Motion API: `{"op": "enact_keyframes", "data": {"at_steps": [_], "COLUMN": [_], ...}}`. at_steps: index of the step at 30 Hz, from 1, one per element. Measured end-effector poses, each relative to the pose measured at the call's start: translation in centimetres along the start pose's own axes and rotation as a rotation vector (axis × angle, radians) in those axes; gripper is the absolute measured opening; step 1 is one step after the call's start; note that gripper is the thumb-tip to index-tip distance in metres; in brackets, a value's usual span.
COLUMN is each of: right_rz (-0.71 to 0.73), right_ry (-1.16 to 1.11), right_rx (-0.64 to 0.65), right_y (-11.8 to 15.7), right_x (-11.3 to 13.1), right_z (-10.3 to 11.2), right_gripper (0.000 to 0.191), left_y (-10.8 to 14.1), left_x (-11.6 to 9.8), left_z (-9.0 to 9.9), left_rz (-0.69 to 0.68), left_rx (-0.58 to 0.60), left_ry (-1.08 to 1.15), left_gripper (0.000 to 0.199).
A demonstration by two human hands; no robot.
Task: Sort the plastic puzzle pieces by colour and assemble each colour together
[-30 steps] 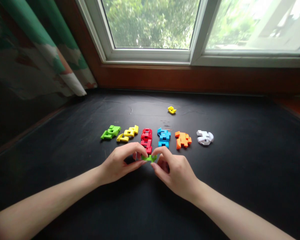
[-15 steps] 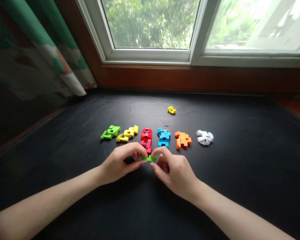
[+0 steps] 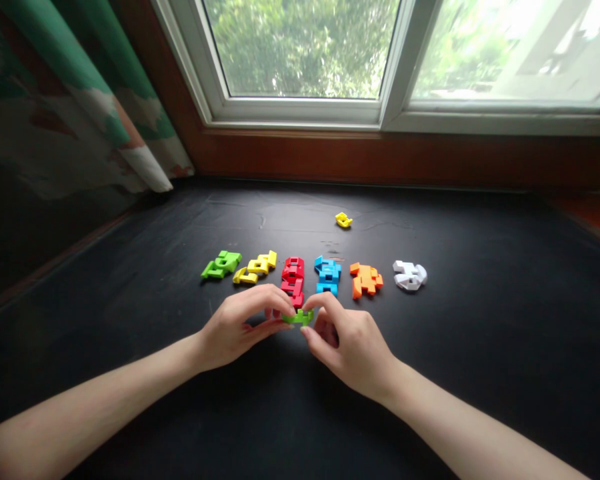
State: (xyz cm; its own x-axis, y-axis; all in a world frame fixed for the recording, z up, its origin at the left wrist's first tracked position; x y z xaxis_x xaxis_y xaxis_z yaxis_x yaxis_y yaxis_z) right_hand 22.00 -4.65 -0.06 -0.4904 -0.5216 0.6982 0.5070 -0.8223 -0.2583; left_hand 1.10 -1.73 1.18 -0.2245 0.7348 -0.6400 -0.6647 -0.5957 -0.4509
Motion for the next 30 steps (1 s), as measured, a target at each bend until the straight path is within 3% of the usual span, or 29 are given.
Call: {"op": "enact_keyframes", "data": {"at_steps": [12,21,30], "right_rz": [0.027,0.019,-0.015], "right_ry": [0.038,0.06,0.0], "right_rx": [0.005,-0.03,0.026], "right_y": [0.04,0.09,-0.01], "right_x": [0.27,0.01,0.31], "right_z": [0.31,0.16,0.16], "right_gripper": [0.009,0.011,0.015], "left_y": [-0.07,0.21,0.22], "left_x": [-0.03,0.07,0.22], "left_z": [-0.04,-0.11,-0.17], "left_rz": [-0.081,0.088,0.057], "left_rx": [-0.008,0.029,0.017], "left_ry": [0.012,-0.051,-0.054], "left_gripper": [0.003,0.014,0.008]}}
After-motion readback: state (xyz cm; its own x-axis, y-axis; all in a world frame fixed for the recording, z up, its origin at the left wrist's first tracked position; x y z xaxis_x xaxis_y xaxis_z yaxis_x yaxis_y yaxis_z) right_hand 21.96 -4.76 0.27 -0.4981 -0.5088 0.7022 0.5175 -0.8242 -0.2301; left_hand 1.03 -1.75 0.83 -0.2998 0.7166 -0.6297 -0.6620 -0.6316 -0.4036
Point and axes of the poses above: each hand's wrist, its own y-axis away from the middle knuckle, its own z-axis out of the back of the hand, x = y × z, the point moved 1 cm from there along -y, towards the middle knuckle, and after that the axes turned 4 degrees about x, right-handed, at the moved point
